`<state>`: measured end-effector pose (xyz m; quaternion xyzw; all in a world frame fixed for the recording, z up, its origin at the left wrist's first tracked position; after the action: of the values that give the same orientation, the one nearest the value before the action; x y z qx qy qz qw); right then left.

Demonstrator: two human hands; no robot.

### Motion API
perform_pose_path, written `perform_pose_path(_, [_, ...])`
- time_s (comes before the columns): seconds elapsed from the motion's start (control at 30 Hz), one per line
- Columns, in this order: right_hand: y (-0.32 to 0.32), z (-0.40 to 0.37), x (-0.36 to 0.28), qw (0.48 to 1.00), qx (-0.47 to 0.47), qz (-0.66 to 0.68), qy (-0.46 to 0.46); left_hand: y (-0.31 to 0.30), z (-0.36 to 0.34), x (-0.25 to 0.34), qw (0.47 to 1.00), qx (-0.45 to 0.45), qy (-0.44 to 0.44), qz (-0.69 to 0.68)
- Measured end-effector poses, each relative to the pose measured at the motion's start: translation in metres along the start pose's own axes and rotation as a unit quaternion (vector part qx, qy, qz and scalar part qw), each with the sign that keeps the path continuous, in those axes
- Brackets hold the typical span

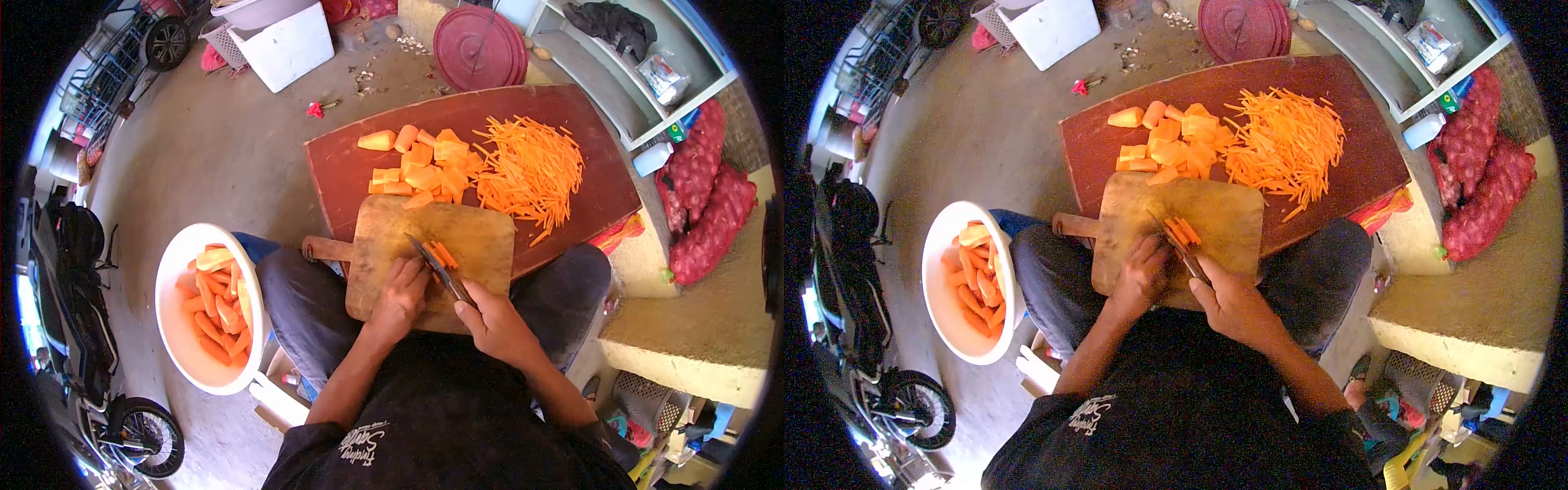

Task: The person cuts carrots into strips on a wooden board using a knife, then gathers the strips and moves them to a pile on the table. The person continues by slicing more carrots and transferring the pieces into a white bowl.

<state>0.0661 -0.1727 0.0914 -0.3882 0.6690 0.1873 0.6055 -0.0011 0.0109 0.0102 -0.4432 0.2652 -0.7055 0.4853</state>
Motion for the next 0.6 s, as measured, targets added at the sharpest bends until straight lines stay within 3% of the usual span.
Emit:
perform_pose_path(0.4, [0.012,0.014,0.027,0.993,0.006,-0.104,-0.048,0.005,-0.001,-0.004,1.0,0.015,-0.011,-0.024])
perform_pose_path(0.53, [-0.003,0.009,0.017,1.0,0.002,0.018,-0.002,0.005,0.005,-0.005,0.997,0.059,-0.038,-0.035])
perform_pose_path(0.6, [-0.009,0.0,0.005,0.999,0.005,0.041,0.005,0.008,0.001,-0.007,0.99,0.076,-0.096,-0.073])
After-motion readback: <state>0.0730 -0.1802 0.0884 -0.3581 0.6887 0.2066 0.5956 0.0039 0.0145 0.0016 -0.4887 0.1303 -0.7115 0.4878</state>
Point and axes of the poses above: each hand's wrist, its own z-axis towards the middle knuckle, its own y-axis out of the palm, x = y × z, the point moved 3 cm from there along z, towards the middle knuckle, and after that the axes turned 15 degrees about z, right-handed, at the moved point
